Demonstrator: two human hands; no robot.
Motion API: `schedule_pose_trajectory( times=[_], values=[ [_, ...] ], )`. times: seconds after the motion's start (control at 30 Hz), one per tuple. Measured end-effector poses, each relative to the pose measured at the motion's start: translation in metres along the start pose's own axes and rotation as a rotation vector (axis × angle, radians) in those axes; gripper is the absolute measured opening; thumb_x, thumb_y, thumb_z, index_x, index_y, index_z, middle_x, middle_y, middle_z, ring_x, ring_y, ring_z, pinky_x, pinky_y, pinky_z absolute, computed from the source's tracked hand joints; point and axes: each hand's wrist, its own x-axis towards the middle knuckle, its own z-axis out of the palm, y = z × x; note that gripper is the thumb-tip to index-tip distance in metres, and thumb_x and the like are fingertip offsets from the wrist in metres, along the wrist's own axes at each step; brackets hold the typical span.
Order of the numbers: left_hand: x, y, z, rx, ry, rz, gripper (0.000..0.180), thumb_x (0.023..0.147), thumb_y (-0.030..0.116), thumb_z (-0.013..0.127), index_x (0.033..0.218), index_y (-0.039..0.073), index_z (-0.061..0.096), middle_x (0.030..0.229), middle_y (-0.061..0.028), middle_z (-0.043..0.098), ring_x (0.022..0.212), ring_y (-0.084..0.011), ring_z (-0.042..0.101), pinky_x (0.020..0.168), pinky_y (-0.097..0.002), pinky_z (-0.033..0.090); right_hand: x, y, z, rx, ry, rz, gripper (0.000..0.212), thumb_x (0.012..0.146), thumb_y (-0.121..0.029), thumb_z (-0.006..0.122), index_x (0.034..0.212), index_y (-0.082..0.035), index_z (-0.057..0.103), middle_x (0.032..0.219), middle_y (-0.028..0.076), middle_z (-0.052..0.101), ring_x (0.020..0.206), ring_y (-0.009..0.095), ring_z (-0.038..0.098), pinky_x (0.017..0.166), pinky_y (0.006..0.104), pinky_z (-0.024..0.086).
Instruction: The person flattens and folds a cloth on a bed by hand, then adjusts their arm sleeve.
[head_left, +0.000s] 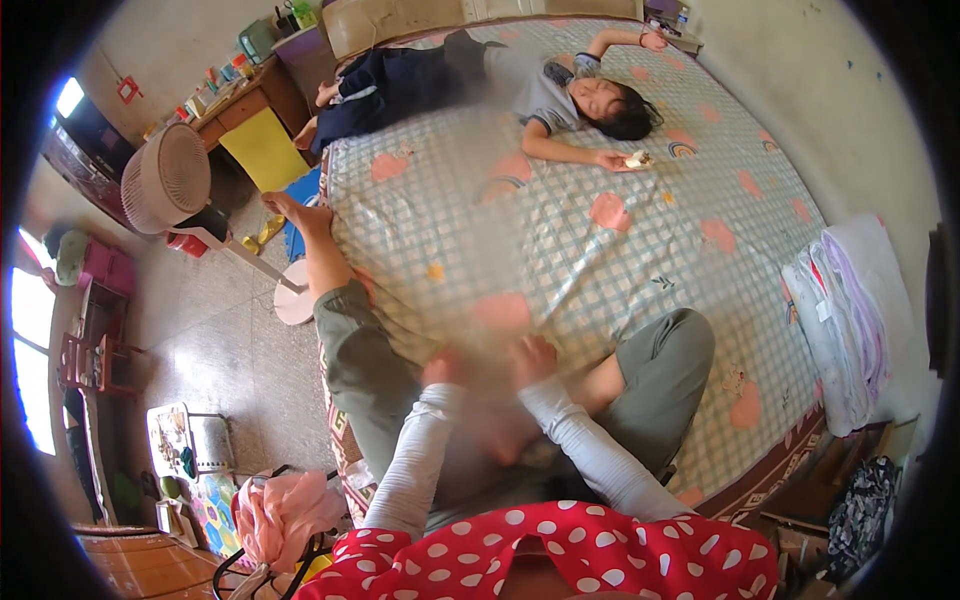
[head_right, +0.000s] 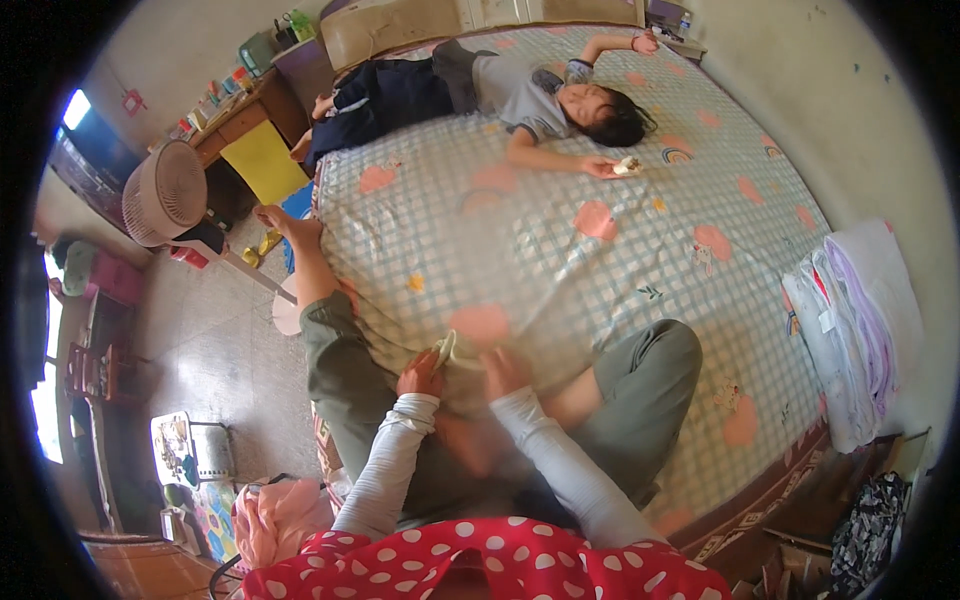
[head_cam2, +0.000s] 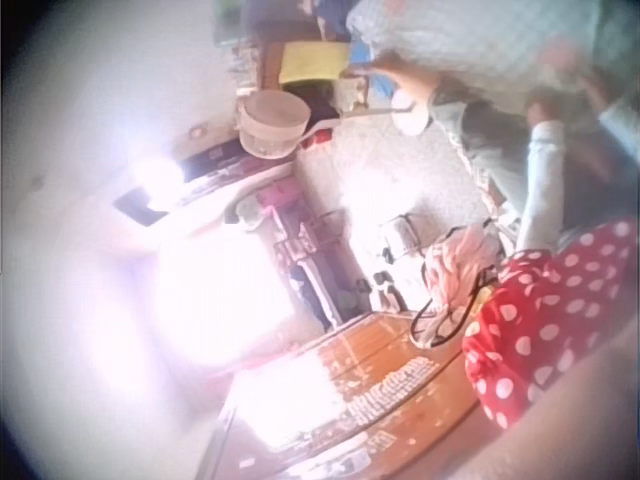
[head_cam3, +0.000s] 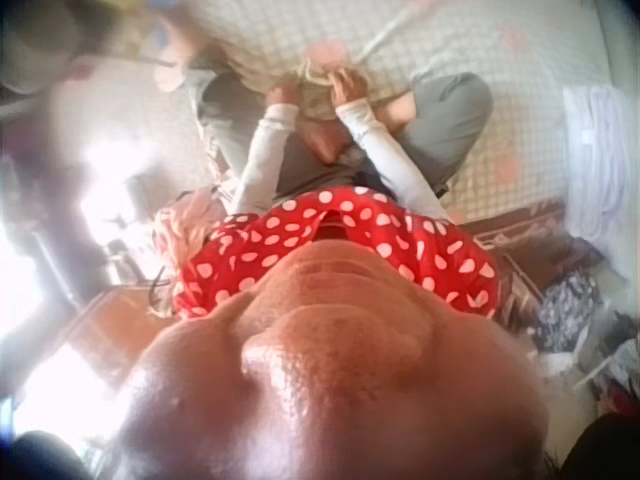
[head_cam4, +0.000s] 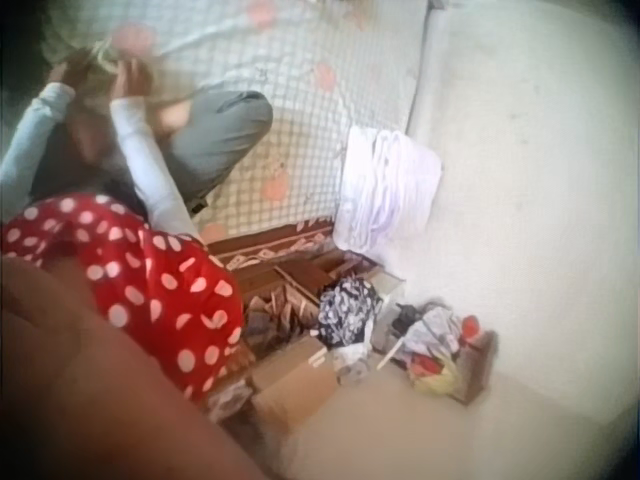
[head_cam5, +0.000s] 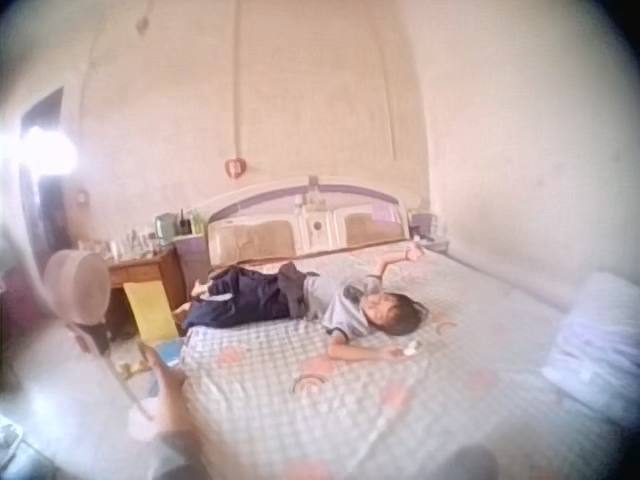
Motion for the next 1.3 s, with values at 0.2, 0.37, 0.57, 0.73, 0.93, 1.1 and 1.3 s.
schedule_pose_trajectory(
  times=[0.2, 0.37, 0.57, 0.73, 0.93, 1.1, 1.3],
  values=[
    [0.021, 0.028, -0.04, -0.269, 0.197, 0.159, 0.032, 0.071, 0.013, 0.054, 0.103, 0.01, 0.055, 0.102, -0.0103, 0.055, 0.089, -0.0306, 0.053, 0.074, -0.0357, 0.044, 0.059, -0.002, -0.007, 0.062, 0.055, -0.015, 0.011, 0.066, -0.005, 0.051, 0.075, -0.01, 0.054, 0.071, 0.008, 0.05, 0.07, 0.028, 0.049, 0.058, 0.039, 0.037],
    [0.089, 0.027, -0.068, -0.208, 0.48, 0.279, 0.038, 0.07, 0.011, 0.053, 0.108, 0.013, 0.053, 0.103, -0.0092, 0.053, 0.09, -0.0283, 0.051, 0.072, -0.0367, 0.044, 0.143, 0.004, 0.008, 0.082, 0.216, -0.156, 0.013, 0.063, -0.005, 0.05, 0.074, -0.011, 0.055, 0.067, 0.007, 0.051, 0.065, 0.027, 0.05, 0.058, 0.0386, 0.036],
    [0.208, 0.037, -0.119, -0.086, 0.658, 0.448, 0.046, 0.071, 0.02, 0.057, 0.116, 0.015, 0.046, 0.115, -0.0112, 0.046, 0.104, -0.0283, 0.044, 0.088, -0.039, 0.035, 0.258, 0.024, 0.042, 0.002, 0.187, -0.212, 0.031, 0.064, -0.012, 0.054, 0.095, -0.011, 0.055, 0.098, 0.008, 0.052, 0.094, 0.026, 0.047, 0.08, 0.0407, 0.032],
    [0.26, 0.005, -0.1, 0.171, 0.347, 0.027, 0.064, 0.071, 0.04, 0.058, 0.127, 0.023, 0.032, 0.135, -0.0087, 0.024, 0.124, -0.0261, 0.021, 0.099, -0.0509, 0.015, 0.291, 0.048, 0.088, -0.116, -0.228, 0.094, 0.051, 0.068, -0.023, 0.056, 0.117, -0.016, 0.043, 0.119, 0.007, 0.044, 0.113, 0.024, 0.038, 0.091, 0.0461, 0.027],
    [0.287, -0.006, -0.067, 0.177, 0.207, -0.182, 0.071, 0.069, 0.054, 0.053, 0.129, 0.025, 0.027, 0.138, -0.0069, 0.018, 0.127, -0.0262, 0.014, 0.1, -0.051, 0.009, 0.307, 0.072, 0.137, -0.218, -0.326, 0.217, 0.071, 0.067, -0.045, 0.059, 0.127, -0.02, 0.03, 0.13, 0.007, 0.033, 0.121, 0.024, 0.028, 0.092, 0.0528, 0.024],
    [0.282, -0.002, -0.048, 0.287, 0.193, -0.119, 0.067, 0.072, 0.054, 0.049, 0.128, 0.024, 0.029, 0.138, -0.0054, 0.018, 0.127, -0.0261, 0.014, 0.101, -0.0491, 0.01, 0.28, 0.061, 0.149, -0.356, -0.424, 0.189, 0.069, 0.071, -0.05, 0.048, 0.126, -0.012, 0.032, 0.133, 0.014, 0.025, 0.122, 0.031, 0.022, 0.097, 0.0498, 0.017],
    [0.234, -0.014, -0.042, 0.306, 0.156, -0.112, 0.062, 0.076, 0.049, 0.046, 0.129, 0.023, 0.028, 0.138, -0.0048, 0.018, 0.126, -0.0258, 0.016, 0.1, -0.0499, 0.012, 0.243, 0.022, 0.115, -0.326, -0.554, 0.068, 0.061, 0.075, -0.048, 0.046, 0.119, -0.008, 0.041, 0.12, 0.015, 0.04, 0.111, 0.032, 0.035, 0.093, 0.0454, 0.025]
  ],
)
